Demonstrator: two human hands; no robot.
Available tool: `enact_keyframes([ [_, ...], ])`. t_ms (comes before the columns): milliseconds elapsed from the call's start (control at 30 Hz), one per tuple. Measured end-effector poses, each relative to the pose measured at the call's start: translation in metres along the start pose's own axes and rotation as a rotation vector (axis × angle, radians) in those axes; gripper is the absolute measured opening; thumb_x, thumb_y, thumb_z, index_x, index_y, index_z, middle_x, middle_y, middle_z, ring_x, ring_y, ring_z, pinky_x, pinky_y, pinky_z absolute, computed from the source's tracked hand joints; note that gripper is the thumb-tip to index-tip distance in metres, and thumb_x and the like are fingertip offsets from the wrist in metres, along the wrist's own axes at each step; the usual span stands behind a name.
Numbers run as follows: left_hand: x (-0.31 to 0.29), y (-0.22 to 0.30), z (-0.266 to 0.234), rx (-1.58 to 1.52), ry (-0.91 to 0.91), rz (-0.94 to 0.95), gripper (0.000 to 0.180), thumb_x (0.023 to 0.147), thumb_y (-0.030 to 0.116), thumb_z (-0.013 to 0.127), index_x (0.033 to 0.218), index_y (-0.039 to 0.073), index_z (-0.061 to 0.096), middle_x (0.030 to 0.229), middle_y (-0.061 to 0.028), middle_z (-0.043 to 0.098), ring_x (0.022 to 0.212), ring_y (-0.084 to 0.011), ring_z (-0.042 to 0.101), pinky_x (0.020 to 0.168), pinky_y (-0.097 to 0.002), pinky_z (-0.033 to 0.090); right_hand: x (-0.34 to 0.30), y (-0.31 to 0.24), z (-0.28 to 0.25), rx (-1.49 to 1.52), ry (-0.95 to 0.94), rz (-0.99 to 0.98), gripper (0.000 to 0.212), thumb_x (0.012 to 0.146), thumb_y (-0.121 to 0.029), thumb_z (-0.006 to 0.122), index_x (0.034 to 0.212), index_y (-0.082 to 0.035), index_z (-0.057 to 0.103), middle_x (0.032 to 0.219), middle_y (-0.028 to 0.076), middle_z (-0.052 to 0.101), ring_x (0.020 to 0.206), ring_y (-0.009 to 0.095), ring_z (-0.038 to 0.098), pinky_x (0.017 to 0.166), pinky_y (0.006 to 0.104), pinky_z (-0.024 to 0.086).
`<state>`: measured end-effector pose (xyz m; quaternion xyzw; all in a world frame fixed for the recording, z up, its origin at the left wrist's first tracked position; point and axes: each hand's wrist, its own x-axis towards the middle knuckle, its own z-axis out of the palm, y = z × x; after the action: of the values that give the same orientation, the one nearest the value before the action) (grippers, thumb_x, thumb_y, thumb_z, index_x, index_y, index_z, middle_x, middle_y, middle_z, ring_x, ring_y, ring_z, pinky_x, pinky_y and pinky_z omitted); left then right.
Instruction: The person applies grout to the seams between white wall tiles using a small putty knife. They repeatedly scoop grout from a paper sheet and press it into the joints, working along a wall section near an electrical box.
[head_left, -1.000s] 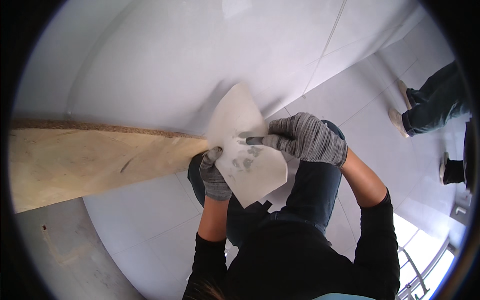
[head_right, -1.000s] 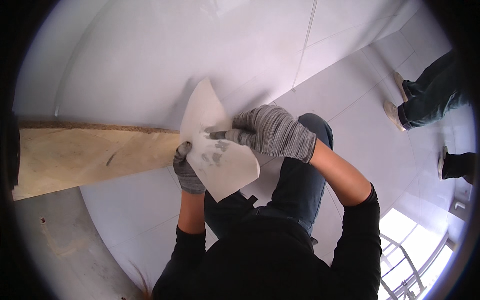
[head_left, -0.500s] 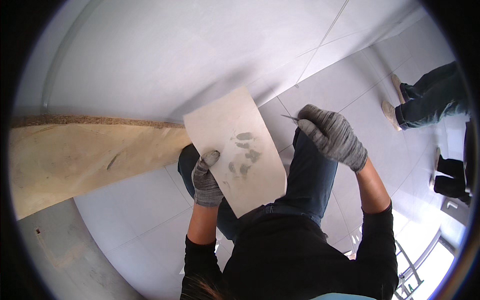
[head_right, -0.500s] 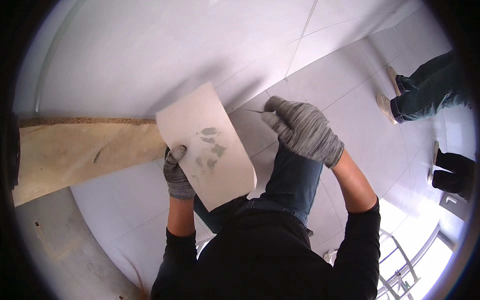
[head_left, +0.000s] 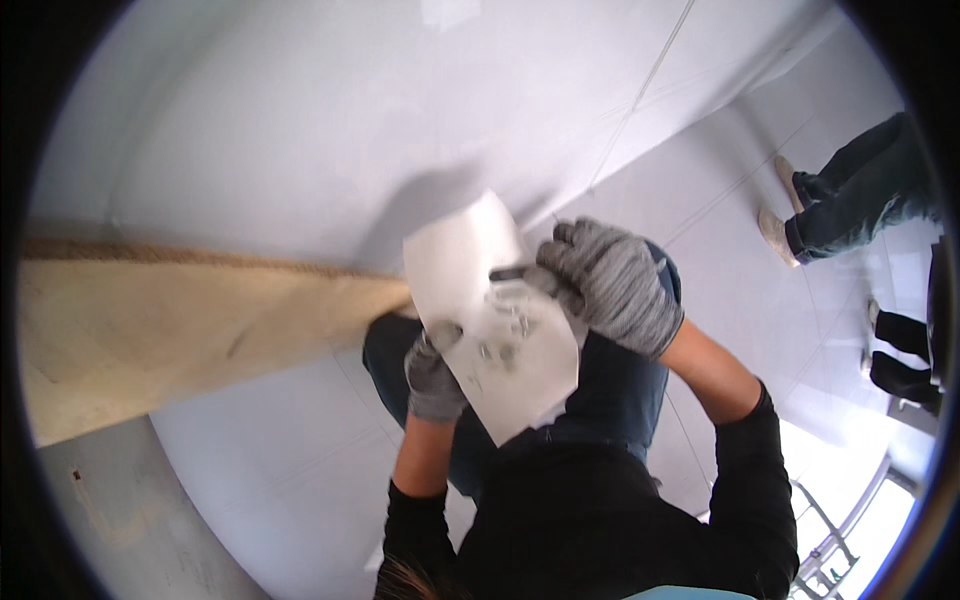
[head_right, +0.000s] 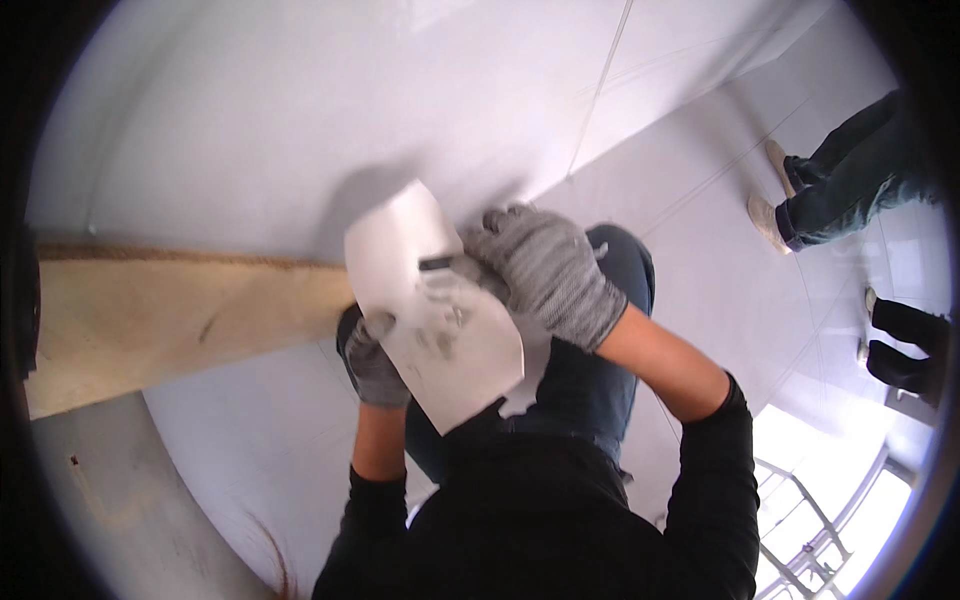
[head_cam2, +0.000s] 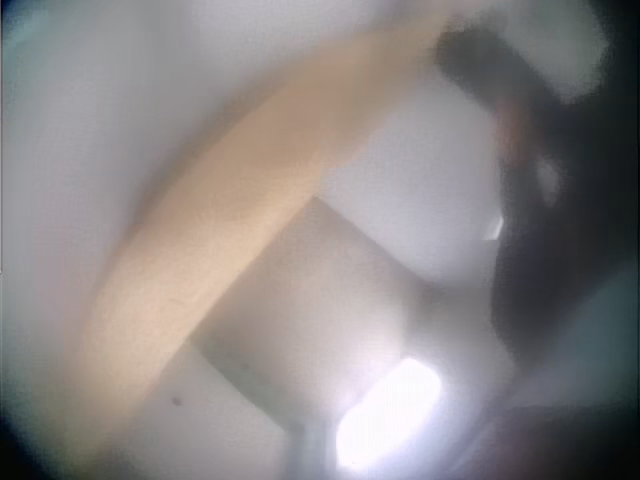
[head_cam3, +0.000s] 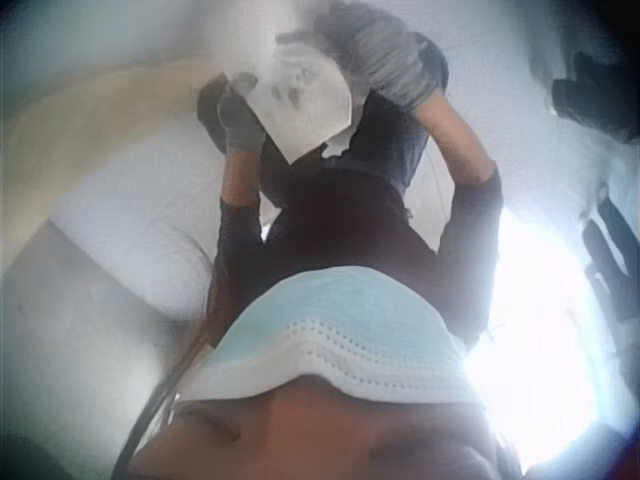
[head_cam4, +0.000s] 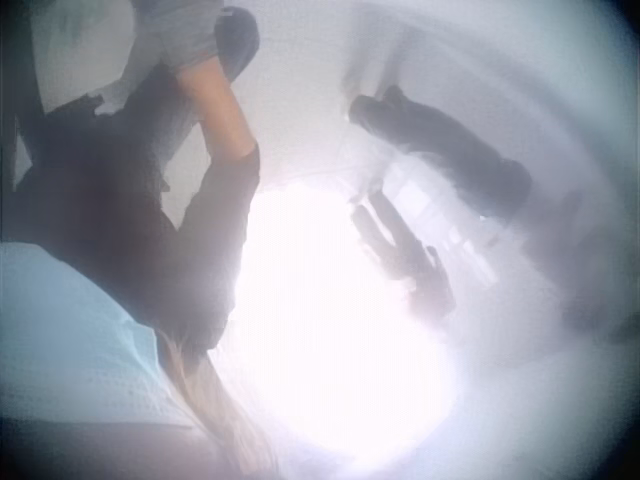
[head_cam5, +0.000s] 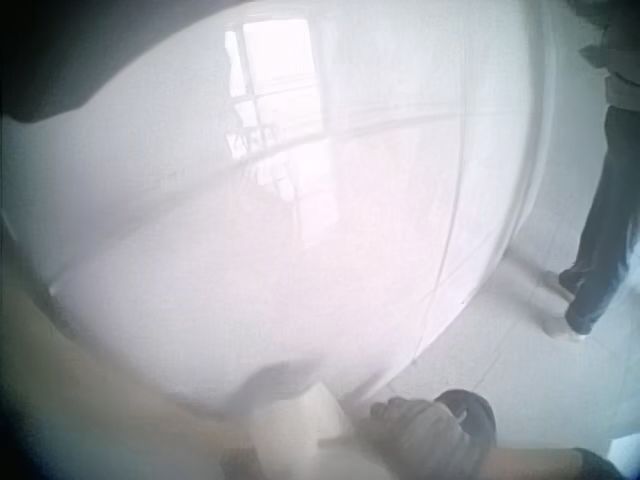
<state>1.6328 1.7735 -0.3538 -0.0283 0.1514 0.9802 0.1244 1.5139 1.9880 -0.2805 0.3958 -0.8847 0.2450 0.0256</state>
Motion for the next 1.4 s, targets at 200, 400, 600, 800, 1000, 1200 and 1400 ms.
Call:
enact_keyframes([
  [200,-0.018,-0.006,-0.013,0.263,0.313,0.103,0.071,0.075,0.017,0.071,0.136,-0.001,0.04,0.13,-0.0194,0.052,0.114,-0.0366,0.054,0.096,-0.0481,0.046,0.018,0.03,-0.012,0.004,0.394,0.26,0.017,0.088,-0.025,0.062,0.086,-0.008,0.062,0.071,0.01,0.059,0.065,0.029,0.059,0.058,0.0402,0.049],
  [400,-0.02,-0.016,-0.075,0.134,0.365,0.005,0.065,0.076,0.018,0.068,0.133,0.0,0.042,0.124,-0.0174,0.055,0.109,-0.0339,0.057,0.093,-0.0478,0.048,0.074,0.019,-0.055,0.268,0.764,0.271,0.014,0.088,-0.02,0.063,0.085,-0.006,0.06,0.076,0.011,0.059,0.06,0.029,0.057,0.055,0.0372,0.046],
  [600,-0.041,-0.022,-0.129,0.157,0.434,0.011,0.077,0.071,0.025,0.068,0.136,-0.003,0.037,0.127,-0.0221,0.051,0.111,-0.0396,0.055,0.092,-0.0496,0.048,0.132,0.006,-0.085,0.266,1.001,-0.022,0.017,0.088,-0.021,0.063,0.087,-0.005,0.06,0.078,0.012,0.057,0.061,0.03,0.056,0.055,0.0374,0.046],
  [800,-0.057,-0.019,-0.142,0.069,0.41,0.026,0.064,0.077,0.021,0.065,0.133,-0.001,0.042,0.124,-0.0189,0.055,0.107,-0.0371,0.058,0.092,-0.0476,0.049,0.146,0.001,-0.091,0.162,1.019,-0.045,0.013,0.09,-0.013,0.062,0.089,-0.001,0.062,0.075,0.01,0.057,0.062,0.021,0.057,0.06,0.0302,0.048],
  [1000,-0.056,-0.018,-0.147,0.089,0.468,0.036,0.063,0.077,0.021,0.064,0.132,-0.001,0.043,0.124,-0.0189,0.055,0.107,-0.0374,0.058,0.093,-0.0476,0.048,0.149,-0.001,-0.092,0.132,1.016,-0.03,0.013,0.088,-0.015,0.064,0.086,-0.003,0.062,0.073,0.01,0.056,0.062,0.023,0.057,0.058,0.0314,0.047],
  [1200,-0.052,-0.019,-0.145,0.137,0.466,0.026,0.077,0.072,0.028,0.065,0.136,-0.003,0.036,0.127,-0.0223,0.051,0.114,-0.0399,0.054,0.097,-0.05,0.045,0.152,-0.004,-0.09,0.116,1.039,-0.039,0.018,0.088,-0.021,0.062,0.089,-0.004,0.063,0.075,0.013,0.058,0.065,0.03,0.058,0.057,0.0387,0.048],
  [1400,-0.048,-0.016,-0.133,0.137,0.467,0.018,0.077,0.07,0.029,0.065,0.135,-0.002,0.038,0.127,-0.0208,0.052,0.114,-0.0394,0.053,0.097,-0.0499,0.045,0.153,0.007,-0.093,0.109,1.044,-0.019,0.014,0.086,-0.017,0.062,0.088,-0.004,0.062,0.072,0.013,0.056,0.065,0.03,0.056,0.058,0.0395,0.048],
])
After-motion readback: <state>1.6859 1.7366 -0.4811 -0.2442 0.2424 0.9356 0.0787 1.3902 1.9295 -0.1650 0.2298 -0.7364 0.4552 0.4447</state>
